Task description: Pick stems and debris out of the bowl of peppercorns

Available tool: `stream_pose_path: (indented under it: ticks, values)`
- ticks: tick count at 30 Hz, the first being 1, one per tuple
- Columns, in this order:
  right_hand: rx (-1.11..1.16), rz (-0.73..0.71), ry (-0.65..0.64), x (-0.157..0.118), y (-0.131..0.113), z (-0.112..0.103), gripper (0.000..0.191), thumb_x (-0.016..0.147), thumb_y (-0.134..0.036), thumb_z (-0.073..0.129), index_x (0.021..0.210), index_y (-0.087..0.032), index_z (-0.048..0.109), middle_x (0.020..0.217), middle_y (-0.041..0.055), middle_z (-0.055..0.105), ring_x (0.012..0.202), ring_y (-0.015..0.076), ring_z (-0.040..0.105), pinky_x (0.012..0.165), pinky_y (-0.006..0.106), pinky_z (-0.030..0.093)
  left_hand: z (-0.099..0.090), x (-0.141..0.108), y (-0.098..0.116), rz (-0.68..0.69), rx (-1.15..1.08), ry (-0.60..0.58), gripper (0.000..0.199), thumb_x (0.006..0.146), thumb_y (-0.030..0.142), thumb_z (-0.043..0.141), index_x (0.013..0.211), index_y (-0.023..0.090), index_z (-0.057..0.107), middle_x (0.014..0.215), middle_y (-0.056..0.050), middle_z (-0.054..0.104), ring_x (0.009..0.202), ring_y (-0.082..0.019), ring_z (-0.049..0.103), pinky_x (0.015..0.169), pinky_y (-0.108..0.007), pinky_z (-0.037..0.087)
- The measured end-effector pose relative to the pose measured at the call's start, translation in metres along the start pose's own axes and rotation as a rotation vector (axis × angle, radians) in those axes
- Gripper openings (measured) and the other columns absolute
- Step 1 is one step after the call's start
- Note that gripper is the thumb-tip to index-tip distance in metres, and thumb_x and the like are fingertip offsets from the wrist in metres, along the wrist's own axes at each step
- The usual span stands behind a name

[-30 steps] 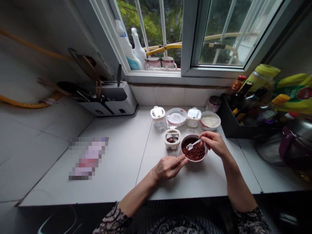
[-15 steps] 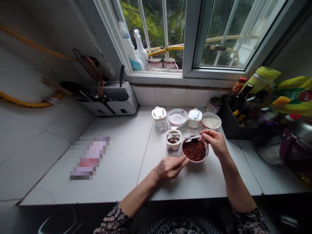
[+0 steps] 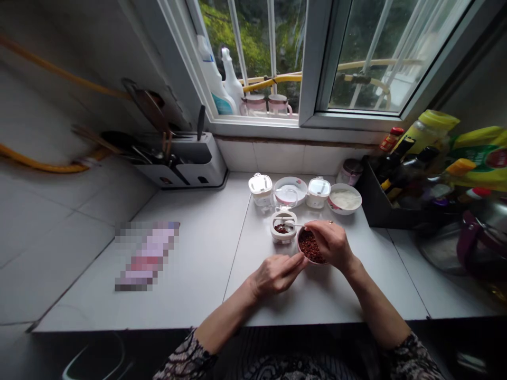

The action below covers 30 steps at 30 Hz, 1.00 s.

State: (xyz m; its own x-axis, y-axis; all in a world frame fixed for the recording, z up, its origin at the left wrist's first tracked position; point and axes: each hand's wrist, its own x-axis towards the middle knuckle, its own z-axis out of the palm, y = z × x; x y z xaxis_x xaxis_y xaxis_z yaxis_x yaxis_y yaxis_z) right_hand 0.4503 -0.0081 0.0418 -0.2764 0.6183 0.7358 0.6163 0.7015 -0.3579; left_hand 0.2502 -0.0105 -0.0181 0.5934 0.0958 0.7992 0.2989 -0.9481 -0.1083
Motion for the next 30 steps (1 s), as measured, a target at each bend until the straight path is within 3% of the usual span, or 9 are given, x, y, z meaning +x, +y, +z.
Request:
stream_pose_path:
  ticks: [7,13,17,24,30]
  values:
    - [0.163,0.308,0.13,-0.005,0.003,-0.01,0.017,0.092,-0.014,0.053,0.098,-0.02,0.068,0.08,0.0031,0.074,0.07,0.0158,0.07,0.068,0.028,0.056,-0.002,0.001,0.001,-0.03,0.008,-0.019,0.038,0.094,0.007,0.049,0.132,0.008,0.051,0.096,-0.011,0.069,0.061,-0.012,0.059,0.052,-0.024,0.048]
    - [0.25,0.492,0.063,-0.011,0.018,-0.026,0.013,0.089,-0.021,0.056,0.089,-0.017,0.068,0.067,0.0017,0.068,0.057,0.014,0.064,0.056,0.025,0.052,-0.002,-0.003,0.0,-0.026,0.009,-0.062,0.037,0.094,0.007,0.045,0.131,0.009,0.051,0.105,-0.014,0.069,0.065,-0.012,0.062,0.055,-0.024,0.051]
    - [0.215,0.528,-0.057,-0.011,0.025,-0.031,0.015,0.087,-0.022,0.053,0.084,-0.016,0.067,0.059,0.0001,0.063,0.051,0.0128,0.058,0.05,0.024,0.047,-0.001,-0.004,0.0,0.001,0.01,-0.042,0.035,0.093,0.005,0.045,0.127,0.006,0.055,0.106,-0.015,0.069,0.061,-0.011,0.059,0.052,-0.024,0.048]
    - [0.1,0.452,-0.202,-0.011,0.02,-0.022,0.02,0.086,-0.019,0.049,0.082,-0.019,0.069,0.071,0.0037,0.072,0.062,0.0161,0.065,0.063,0.026,0.049,0.0,-0.005,0.002,0.029,0.041,-0.038,0.036,0.092,0.005,0.044,0.127,0.002,0.054,0.11,-0.018,0.069,0.058,-0.011,0.056,0.049,-0.025,0.046]
    - [0.243,0.625,-0.185,-0.013,0.022,-0.021,0.019,0.085,-0.023,0.051,0.082,-0.019,0.069,0.064,0.002,0.07,0.057,0.0156,0.065,0.056,0.025,0.049,0.001,-0.006,0.001,0.027,0.039,-0.047,0.038,0.093,0.006,0.043,0.13,0.004,0.052,0.115,-0.019,0.067,0.058,-0.01,0.056,0.05,-0.025,0.047]
